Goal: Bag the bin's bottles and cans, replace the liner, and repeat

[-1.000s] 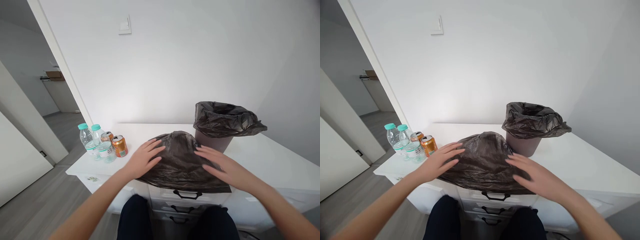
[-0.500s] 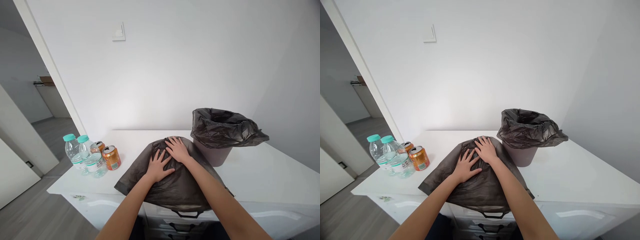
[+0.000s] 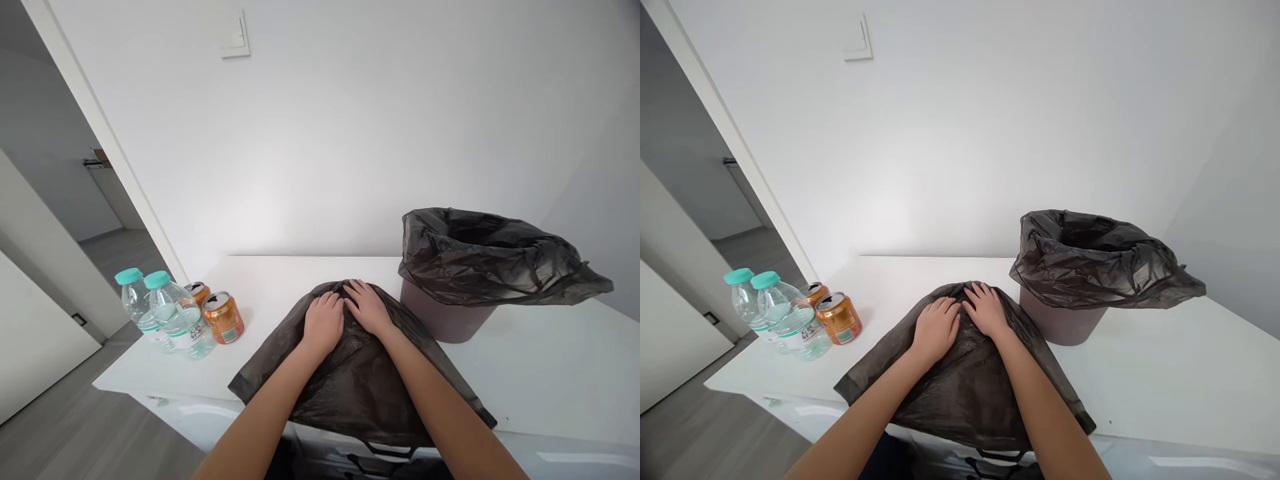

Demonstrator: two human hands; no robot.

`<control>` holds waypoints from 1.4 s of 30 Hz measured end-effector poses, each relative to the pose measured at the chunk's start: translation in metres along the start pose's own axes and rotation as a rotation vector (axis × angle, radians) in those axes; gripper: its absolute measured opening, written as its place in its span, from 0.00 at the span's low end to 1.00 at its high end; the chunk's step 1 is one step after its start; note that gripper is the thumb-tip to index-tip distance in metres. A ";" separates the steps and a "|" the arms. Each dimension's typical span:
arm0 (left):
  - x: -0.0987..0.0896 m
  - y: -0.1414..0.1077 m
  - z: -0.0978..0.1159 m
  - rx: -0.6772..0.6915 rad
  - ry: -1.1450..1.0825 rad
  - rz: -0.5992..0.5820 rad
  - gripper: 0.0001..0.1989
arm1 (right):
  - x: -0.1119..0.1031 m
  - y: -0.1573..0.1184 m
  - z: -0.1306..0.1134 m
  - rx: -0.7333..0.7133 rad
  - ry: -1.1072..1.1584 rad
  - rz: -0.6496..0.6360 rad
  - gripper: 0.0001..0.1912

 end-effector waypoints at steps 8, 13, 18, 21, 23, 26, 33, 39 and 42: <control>0.040 0.034 -0.027 -0.052 0.019 -0.137 0.30 | -0.009 0.004 -0.002 0.002 -0.049 0.015 0.28; 0.043 0.024 -0.039 -0.153 -0.055 -0.262 0.36 | -0.003 0.007 0.000 0.158 -0.069 -0.202 0.31; 0.042 0.019 -0.060 -0.115 -0.097 -0.233 0.37 | -0.002 0.009 0.003 0.169 -0.092 -0.248 0.32; 0.035 0.012 -0.077 -0.108 -0.090 -0.255 0.36 | -0.007 0.009 -0.001 0.177 -0.098 -0.270 0.32; 0.027 0.003 -0.088 -0.128 -0.068 -0.272 0.36 | -0.010 0.008 -0.004 0.183 -0.111 -0.288 0.31; 0.009 -0.016 -0.100 -0.173 -0.033 -0.295 0.35 | -0.012 0.006 -0.007 0.190 -0.136 -0.308 0.31; -0.040 -0.049 -0.070 -0.248 0.067 -0.182 0.28 | -0.002 0.005 -0.001 0.185 -0.115 -0.327 0.32; -0.035 -0.031 0.031 0.050 -0.080 -0.117 0.27 | 0.011 0.015 0.017 0.196 -0.074 -0.388 0.30; -0.021 -0.046 0.090 0.234 -0.187 -0.134 0.27 | 0.010 0.020 0.026 0.203 -0.029 -0.438 0.30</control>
Point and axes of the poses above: each hand's wrist, its own y-axis towards the middle knuckle, its own x-axis out of the palm, z = x × y, the point moved 2 cm from there along y, towards the middle knuckle, and after that the axes turned 7 degrees about z, right-handed, at the moved point
